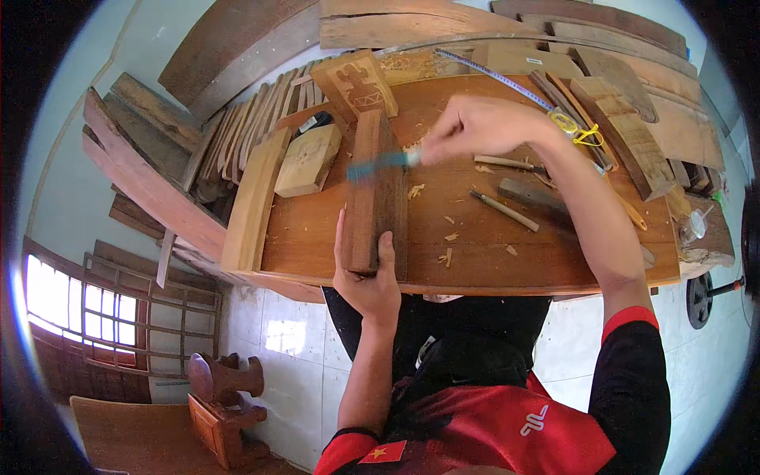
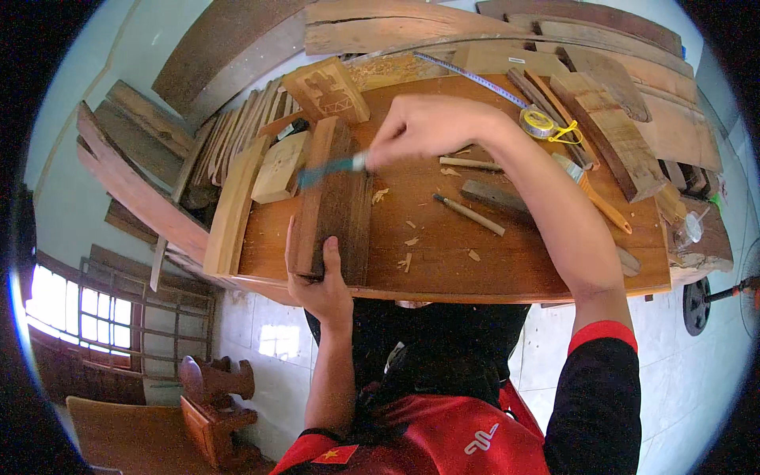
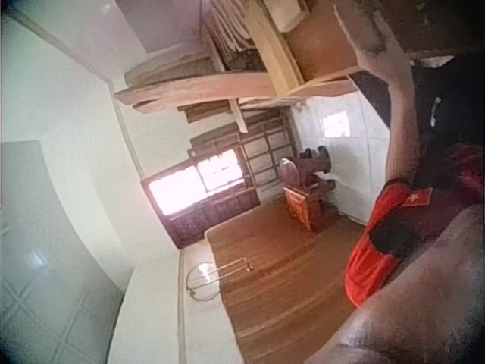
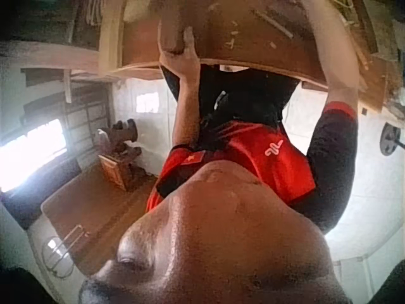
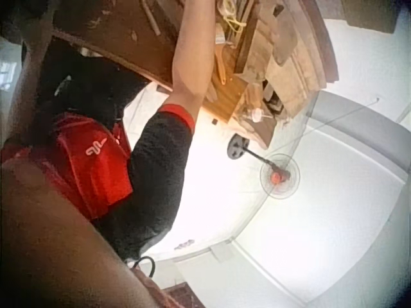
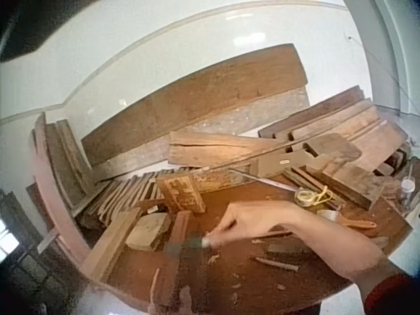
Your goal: The recorder uses a pencil to mark a design on a block of wood and then uses a toothbrush to scrub the surface.
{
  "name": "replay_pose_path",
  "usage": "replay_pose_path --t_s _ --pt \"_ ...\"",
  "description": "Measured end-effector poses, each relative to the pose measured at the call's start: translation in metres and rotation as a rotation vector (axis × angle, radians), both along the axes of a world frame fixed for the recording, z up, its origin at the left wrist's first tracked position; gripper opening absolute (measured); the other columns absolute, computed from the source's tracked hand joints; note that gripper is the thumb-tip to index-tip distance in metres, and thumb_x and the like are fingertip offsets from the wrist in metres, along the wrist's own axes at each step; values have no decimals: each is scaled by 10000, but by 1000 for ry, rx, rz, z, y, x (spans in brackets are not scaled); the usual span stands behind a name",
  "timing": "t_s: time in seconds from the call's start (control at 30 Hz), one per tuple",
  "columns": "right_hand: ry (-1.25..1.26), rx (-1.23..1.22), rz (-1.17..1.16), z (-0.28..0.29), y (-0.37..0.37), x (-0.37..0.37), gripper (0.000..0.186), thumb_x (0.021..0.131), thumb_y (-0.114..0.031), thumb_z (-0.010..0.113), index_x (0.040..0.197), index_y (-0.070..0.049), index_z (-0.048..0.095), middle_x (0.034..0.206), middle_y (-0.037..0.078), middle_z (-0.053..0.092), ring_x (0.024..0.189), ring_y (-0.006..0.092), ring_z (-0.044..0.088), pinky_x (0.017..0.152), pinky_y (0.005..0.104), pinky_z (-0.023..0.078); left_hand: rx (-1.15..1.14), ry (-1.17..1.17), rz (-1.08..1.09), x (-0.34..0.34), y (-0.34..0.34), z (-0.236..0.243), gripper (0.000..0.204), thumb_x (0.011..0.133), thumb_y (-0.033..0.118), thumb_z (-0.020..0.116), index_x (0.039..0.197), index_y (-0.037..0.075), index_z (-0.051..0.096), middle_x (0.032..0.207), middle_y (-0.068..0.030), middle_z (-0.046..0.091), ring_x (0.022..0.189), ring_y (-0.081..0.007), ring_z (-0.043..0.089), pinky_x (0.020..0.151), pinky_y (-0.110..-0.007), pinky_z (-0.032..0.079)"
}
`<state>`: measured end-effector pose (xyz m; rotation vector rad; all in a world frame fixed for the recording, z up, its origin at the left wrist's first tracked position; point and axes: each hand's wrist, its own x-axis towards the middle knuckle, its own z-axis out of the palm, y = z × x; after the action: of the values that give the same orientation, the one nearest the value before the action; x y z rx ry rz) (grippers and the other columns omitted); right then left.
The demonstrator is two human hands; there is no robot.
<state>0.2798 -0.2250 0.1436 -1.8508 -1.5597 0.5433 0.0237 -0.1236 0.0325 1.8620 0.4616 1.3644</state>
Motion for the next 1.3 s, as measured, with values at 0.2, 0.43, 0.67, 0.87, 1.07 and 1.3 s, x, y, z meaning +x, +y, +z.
replay_pose_path --t_s 0.2,0.43,0.67,0.87,1.07,1.3 --pt "-38 1 -134 0 -10 8 312 959 -357 729 1098 -87 798 558 -21 509 516 72 406 478 303 310 -21 16 -89 -8 4 12 572 1024 299 596 1451 -60 473 1395 -201 597 1285 -286 588 1110 -401 444" --pt "-111 132 -53 -3 -17 17 304 959 -351 730 1068 -75 797 571 -15 542 538 89 374 493 329 299 132 45 -177 31 96 121 519 1086 378 430 1403 -13 558 1424 -195 590 1275 -315 595 1114 -434 441" --pt "-119 -71 165 21 -24 -11 337 941 -361 735 1070 -54 785 660 73 653 576 121 478 527 340 359 584 714 13 211 195 147 731 869 636 683 1388 125 629 1246 -200 701 1166 -368 662 1002 -447 514" --pt "-105 -58 181 29 -29 -11 334 927 -336 740 1080 -42 775 700 113 683 587 166 513 559 366 398 835 1160 61 272 219 149 793 823 691 678 1381 129 633 1266 -192 696 1157 -369 666 1003 -433 519" --pt "-138 -26 154 18 -29 10 320 929 -341 735 1078 -62 778 726 122 697 605 183 544 580 368 417 887 1176 -299 258 238 178 621 779 473 832 1231 69 697 1139 -192 730 1086 -321 693 947 -408 536" --pt "-171 10 74 21 -29 1 297 934 -334 722 1028 -60 787 731 147 697 612 194 580 598 373 440 577 1024 -663 248 243 178 502 853 356 777 1241 51 683 1199 -131 722 1041 -249 700 916 -372 543"
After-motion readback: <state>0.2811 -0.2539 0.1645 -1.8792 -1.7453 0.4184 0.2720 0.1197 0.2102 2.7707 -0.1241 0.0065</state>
